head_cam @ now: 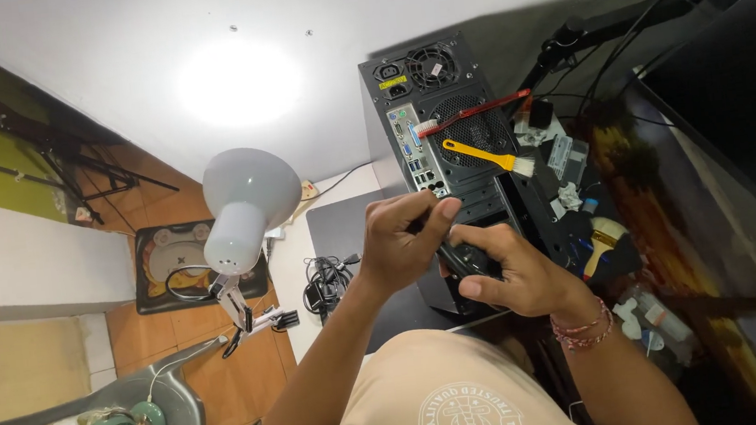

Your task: The person cleans a desktop computer case with brushes, brushing the rear ports and fan grille, then handles a power cable and a small component, and finally brushes the case's side panel and vent holes before repositioning the case on the desk.

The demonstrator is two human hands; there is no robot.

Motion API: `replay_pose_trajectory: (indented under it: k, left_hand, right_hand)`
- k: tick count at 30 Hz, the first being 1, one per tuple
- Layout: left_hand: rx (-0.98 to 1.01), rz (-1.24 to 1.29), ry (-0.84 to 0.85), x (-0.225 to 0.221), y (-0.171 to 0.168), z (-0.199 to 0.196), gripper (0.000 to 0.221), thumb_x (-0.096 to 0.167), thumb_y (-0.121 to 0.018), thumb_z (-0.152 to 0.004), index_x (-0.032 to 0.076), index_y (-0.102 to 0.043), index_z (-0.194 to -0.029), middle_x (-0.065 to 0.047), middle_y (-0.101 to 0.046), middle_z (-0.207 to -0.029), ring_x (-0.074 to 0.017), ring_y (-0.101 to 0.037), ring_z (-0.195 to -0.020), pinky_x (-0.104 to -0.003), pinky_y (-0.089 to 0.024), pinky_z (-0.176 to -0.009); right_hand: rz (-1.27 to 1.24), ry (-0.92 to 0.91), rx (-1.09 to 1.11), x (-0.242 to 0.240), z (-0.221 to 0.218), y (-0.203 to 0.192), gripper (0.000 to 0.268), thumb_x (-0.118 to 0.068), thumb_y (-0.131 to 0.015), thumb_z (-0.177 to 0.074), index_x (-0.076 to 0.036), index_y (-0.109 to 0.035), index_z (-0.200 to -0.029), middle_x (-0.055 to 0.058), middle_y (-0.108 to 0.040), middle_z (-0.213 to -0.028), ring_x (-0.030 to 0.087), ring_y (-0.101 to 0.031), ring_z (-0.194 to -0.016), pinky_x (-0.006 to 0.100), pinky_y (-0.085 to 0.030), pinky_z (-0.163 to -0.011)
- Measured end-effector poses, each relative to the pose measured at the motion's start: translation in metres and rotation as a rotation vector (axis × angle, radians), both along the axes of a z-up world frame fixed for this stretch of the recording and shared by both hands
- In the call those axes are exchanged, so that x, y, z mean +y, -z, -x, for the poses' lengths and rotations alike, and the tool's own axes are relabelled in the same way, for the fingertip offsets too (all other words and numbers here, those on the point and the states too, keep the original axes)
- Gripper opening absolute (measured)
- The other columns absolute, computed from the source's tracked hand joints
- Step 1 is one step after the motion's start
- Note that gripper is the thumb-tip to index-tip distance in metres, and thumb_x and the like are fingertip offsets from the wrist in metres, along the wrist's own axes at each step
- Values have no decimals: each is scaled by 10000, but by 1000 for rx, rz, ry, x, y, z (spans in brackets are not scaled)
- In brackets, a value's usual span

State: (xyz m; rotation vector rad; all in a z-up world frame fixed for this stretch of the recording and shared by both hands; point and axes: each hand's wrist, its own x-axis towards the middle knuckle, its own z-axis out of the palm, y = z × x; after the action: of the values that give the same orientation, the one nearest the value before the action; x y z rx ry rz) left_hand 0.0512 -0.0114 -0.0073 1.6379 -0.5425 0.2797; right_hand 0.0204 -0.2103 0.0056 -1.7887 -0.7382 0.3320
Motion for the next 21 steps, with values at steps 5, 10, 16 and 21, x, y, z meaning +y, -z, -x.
replay_pose_trajectory:
  k: [5, 10, 16, 21]
  left_hand:
    - [19, 4, -24, 3, 0, 0, 413, 257, -705, -998, 27, -568, -683, -20, -471, -569, -91, -417, -532, -309, -349, -498]
    - [146, 18, 0, 6, 7, -3, 449, 269, -688, -1012, 17, -549, -667, -20, -452, -566, -84, -384, -550, -307, -335, -498]
    - [398, 340, 263, -2, 94, -18, 539, 369, -418, -1125, 17, -603, -760, -17, -522, -647, -82, -422, -562, -287, -339, -518]
    - [361, 86, 79, -9, 63, 7, 441, 289, -370, -1159, -12, -559, -899, -42, -490, -650, -104, -440, -602, -304, -406, -569]
  right_hand:
    - [-30, -34, 70, 1, 2, 4, 679, -691, -613, -906, -17, -653, -974, 3, -589, -732, 93, -564, -644, 250, -474, -588]
    - [19, -27, 233, 0, 4, 6, 780, -772, -611, -802, -9, -663, -953, 16, -506, -626, 95, -481, -518, 249, -393, -496]
    - [-368, -99, 326, 0, 5, 15, 846, -829, -544, -886, 4, -638, -1005, 21, -528, -822, 99, -478, -661, 242, -374, -595]
    - [-748, 65, 331, 20, -5, -10, 778, -673, -682, -952, 4, -497, -1289, 62, -493, -987, 196, -512, -950, 325, -448, -888]
